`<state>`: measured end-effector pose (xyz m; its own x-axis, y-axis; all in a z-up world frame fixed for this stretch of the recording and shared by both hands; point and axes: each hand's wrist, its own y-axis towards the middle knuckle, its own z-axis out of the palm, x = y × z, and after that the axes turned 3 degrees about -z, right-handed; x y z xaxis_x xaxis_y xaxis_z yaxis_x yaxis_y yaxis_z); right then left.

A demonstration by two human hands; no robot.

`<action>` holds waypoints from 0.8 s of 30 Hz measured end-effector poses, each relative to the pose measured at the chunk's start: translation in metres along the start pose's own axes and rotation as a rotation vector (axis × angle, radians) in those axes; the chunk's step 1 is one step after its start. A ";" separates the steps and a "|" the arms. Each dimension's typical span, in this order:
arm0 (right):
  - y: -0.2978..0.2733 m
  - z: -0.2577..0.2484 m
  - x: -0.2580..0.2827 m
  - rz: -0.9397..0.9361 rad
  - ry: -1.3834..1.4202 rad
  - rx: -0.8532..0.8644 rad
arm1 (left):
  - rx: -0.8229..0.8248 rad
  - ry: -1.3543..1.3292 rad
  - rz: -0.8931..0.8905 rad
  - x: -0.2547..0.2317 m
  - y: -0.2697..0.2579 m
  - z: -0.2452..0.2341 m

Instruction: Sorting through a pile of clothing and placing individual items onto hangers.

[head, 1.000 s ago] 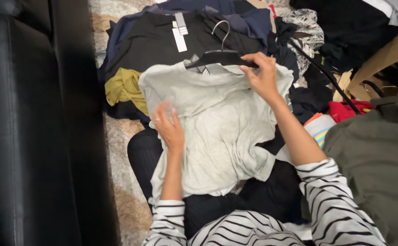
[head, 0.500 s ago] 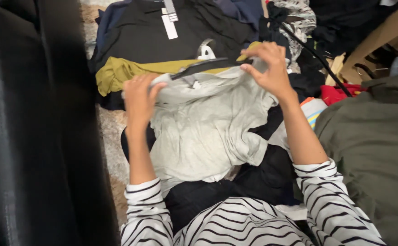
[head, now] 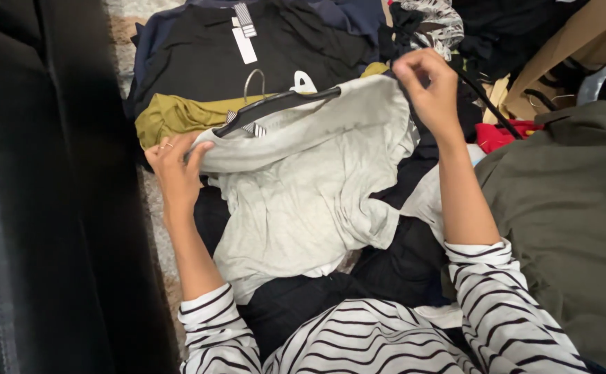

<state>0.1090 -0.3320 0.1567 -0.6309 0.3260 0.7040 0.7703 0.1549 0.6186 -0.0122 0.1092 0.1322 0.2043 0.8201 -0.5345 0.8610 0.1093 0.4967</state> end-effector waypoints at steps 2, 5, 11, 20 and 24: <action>0.003 0.004 0.004 -0.026 -0.066 0.057 | 0.004 -0.030 -0.009 0.003 -0.001 0.002; 0.002 0.012 0.003 -0.060 -0.158 0.183 | -0.026 -0.035 0.008 0.004 -0.002 0.001; 0.000 0.018 -0.005 -0.078 -0.075 0.001 | 0.030 -0.054 -0.027 0.016 -0.008 0.000; 0.000 0.000 0.013 -0.131 -0.055 -0.044 | -0.046 -0.103 -0.066 0.018 -0.002 -0.004; 0.004 0.006 0.034 -0.234 -0.244 -0.028 | -0.004 -0.131 -0.057 0.015 0.001 -0.008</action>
<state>0.0915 -0.3145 0.1808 -0.7471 0.4985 0.4398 0.6023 0.2277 0.7651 -0.0115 0.1264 0.1300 0.2147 0.7322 -0.6464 0.8711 0.1557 0.4658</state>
